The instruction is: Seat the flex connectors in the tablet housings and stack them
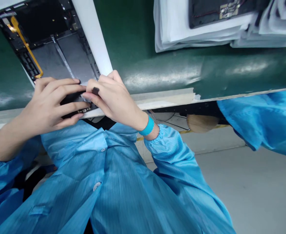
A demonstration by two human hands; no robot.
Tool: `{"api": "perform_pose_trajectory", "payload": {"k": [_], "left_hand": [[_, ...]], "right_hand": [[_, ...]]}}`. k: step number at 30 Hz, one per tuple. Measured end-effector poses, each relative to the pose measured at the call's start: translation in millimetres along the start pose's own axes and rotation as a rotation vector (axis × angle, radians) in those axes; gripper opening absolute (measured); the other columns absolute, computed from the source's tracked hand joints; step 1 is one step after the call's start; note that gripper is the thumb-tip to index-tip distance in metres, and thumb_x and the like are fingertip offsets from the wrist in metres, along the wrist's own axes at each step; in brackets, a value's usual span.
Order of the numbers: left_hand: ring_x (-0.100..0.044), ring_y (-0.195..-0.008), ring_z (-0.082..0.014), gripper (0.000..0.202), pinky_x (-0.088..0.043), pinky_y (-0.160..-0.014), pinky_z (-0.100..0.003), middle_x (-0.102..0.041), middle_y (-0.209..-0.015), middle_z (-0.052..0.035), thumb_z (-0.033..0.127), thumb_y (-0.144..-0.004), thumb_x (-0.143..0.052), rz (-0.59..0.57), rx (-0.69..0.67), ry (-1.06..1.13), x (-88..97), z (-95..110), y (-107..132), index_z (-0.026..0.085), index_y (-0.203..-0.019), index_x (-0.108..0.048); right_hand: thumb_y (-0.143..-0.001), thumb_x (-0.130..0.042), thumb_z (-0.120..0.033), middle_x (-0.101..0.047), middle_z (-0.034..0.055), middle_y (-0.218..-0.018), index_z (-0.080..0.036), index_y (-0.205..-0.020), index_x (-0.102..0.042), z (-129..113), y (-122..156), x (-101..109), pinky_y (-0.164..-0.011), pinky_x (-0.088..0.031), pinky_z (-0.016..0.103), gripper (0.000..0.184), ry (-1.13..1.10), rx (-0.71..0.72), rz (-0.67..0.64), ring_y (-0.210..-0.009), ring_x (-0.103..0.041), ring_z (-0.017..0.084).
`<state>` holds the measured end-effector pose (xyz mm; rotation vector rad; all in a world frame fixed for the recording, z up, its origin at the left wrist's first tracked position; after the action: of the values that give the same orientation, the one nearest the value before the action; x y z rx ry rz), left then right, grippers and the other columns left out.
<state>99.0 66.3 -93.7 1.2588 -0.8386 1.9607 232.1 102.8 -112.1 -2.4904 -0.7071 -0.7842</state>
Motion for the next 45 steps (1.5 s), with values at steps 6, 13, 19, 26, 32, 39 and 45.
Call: {"api": "perform_pose_trajectory", "payload": {"k": [6,13,19,26,32,39,45], "left_hand": [[-0.066,-0.149,-0.0424,0.016,-0.054,-0.118,-0.069,-0.067,-0.161,-0.0164,0.029,-0.115,-0.069,0.049,-0.029,-0.038,4.4,4,0,0.022,-0.127,-0.076],[-0.065,-0.152,-0.0382,0.021,-0.054,-0.118,-0.065,-0.070,-0.159,-0.0125,0.031,-0.117,-0.061,0.022,0.051,-0.024,1.2,0,-1,0.028,-0.131,-0.076],[-0.064,-0.153,-0.0390,0.023,-0.057,-0.119,-0.061,-0.070,-0.156,-0.0133,0.030,-0.115,-0.061,0.028,0.061,0.018,-1.1,-1,-1,0.027,-0.128,-0.080],[-0.059,-0.160,-0.0385,0.045,-0.059,-0.128,-0.063,-0.064,-0.163,-0.0173,0.022,-0.110,-0.062,0.014,0.071,0.079,-6.5,-1,2,0.026,-0.154,-0.069],[-0.060,-0.159,-0.0397,0.047,-0.062,-0.126,-0.062,-0.065,-0.161,-0.0208,0.019,-0.111,-0.062,0.013,0.034,0.018,-2.6,7,1,0.021,-0.158,-0.066],[-0.071,-0.137,-0.0416,0.038,-0.068,-0.110,-0.060,-0.071,-0.142,-0.0261,0.024,-0.115,-0.056,-0.016,0.006,-0.115,3.1,16,-19,0.009,-0.146,-0.071],[-0.073,-0.130,-0.0402,0.034,-0.068,-0.103,-0.054,-0.073,-0.134,-0.0231,0.028,-0.117,-0.051,-0.054,-0.049,-0.256,2.3,18,-25,0.011,-0.136,-0.074]], "right_hand": [[-0.124,-0.028,-0.063,-0.066,0.0007,-0.095,-0.024,-0.106,-0.065,1,-3,-1,-0.109,-0.051,0.058,0.056,0.038,0.025,-0.033,-0.097,-0.070,0.022],[-0.124,-0.027,-0.061,-0.068,0.0023,-0.097,-0.024,-0.107,-0.063,11,-5,10,-0.112,-0.051,0.057,0.054,0.076,0.000,0.017,-0.099,-0.071,0.023],[-0.125,-0.028,-0.058,-0.069,0.0028,-0.097,-0.024,-0.107,-0.063,19,-4,14,-0.114,-0.050,0.056,0.052,0.047,-0.049,0.070,-0.099,-0.070,0.024],[-0.123,-0.033,-0.060,-0.067,0.0025,-0.089,-0.026,-0.100,-0.060,22,-2,20,-0.110,-0.052,0.056,0.049,-0.011,-0.102,0.149,-0.094,-0.069,0.025],[-0.124,-0.033,-0.057,-0.068,0.0039,-0.090,-0.027,-0.096,-0.059,25,3,27,-0.104,-0.052,0.052,0.048,-0.010,-0.123,0.218,-0.091,-0.063,0.025],[-0.124,-0.038,-0.051,-0.068,0.0017,-0.085,-0.026,-0.092,-0.056,19,2,30,-0.094,-0.050,0.046,0.044,-0.009,-0.073,0.244,-0.082,-0.059,0.022],[-0.124,-0.039,-0.052,-0.069,0.0013,-0.085,-0.026,-0.093,-0.059,12,-1,29,-0.097,-0.050,0.047,0.045,-0.030,-0.025,0.212,-0.083,-0.061,0.022]]}}
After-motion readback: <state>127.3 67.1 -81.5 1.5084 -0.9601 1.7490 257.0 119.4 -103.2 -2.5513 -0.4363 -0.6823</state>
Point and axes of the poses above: each hand's wrist, its own y-axis away from the middle knuckle, its own x-axis out of the back of the hand, z = x × y, the point moved 10 cm from there along -y, towards the middle knuckle
